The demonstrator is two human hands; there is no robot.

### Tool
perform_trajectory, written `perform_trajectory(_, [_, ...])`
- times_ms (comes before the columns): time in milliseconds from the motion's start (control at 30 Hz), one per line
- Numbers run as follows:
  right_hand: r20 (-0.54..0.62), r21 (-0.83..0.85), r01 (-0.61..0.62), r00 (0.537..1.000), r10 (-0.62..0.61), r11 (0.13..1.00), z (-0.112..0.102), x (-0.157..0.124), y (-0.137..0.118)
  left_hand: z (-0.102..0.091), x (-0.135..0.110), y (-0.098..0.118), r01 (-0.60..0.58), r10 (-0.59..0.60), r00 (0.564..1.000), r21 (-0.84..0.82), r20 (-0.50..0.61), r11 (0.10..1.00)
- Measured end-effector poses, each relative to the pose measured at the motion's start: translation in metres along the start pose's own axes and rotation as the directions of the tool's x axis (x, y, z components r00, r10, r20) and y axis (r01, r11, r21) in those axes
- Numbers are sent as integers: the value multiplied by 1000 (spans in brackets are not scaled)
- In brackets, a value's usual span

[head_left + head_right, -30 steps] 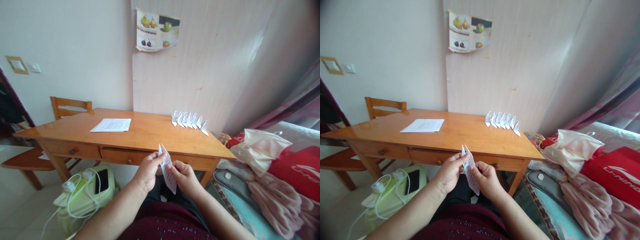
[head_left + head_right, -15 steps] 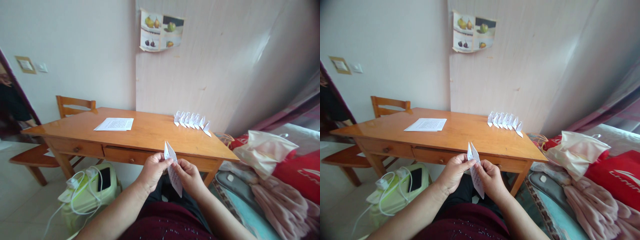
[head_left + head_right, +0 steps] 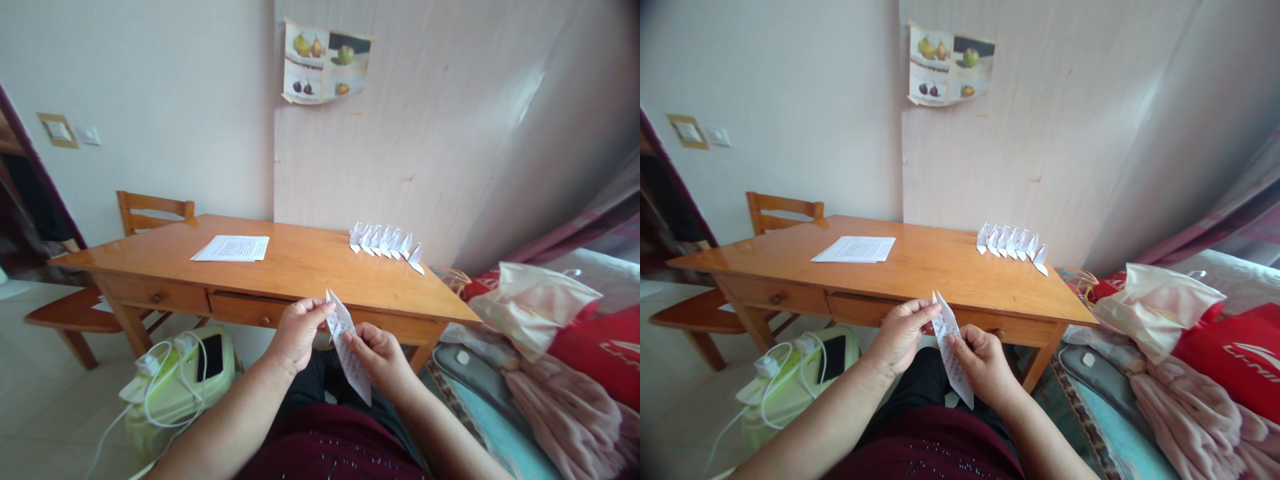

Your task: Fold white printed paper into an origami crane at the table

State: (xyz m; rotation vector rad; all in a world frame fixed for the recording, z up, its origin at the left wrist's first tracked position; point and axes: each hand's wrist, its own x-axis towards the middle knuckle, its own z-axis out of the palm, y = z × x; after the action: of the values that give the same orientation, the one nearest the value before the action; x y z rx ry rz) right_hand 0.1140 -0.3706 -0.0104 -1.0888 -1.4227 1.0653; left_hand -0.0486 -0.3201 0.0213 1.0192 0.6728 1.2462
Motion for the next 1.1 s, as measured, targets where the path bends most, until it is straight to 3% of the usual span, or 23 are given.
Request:
perform_trajectory(300, [47, -11, 6, 999, -6, 1000, 4, -3, -1, -13, 12, 18, -84, 60, 981, -122, -185, 989])
perform_trajectory(400, [39, -21, 32, 999, -31, 999, 4, -2, -4, -12, 5, 15, 10, -11, 1000, -146, -4, 989])
perform_trajectory(467, [33, -22, 47, 998, -46, 999, 4, 0, -5, -8, -3, 10, 110, -89, 981, -116, 174, 987])
perform_trajectory(533, [26, -14, 63, 998, -63, 998, 4, 1, -6, -4, -9, 3, 159, -136, 963, -83, 233, 984])
perform_trajectory(700, [46, 3, 65, 997, -66, 998, 6, 2, -6, 3, -14, -3, 192, -174, 958, -57, 228, 980])
perform_trajectory(1100, [81, 13, 10, 997, -11, 1000, 1, -1, -13, 3, -10, 5, 119, -118, 979, 5, 165, 993])
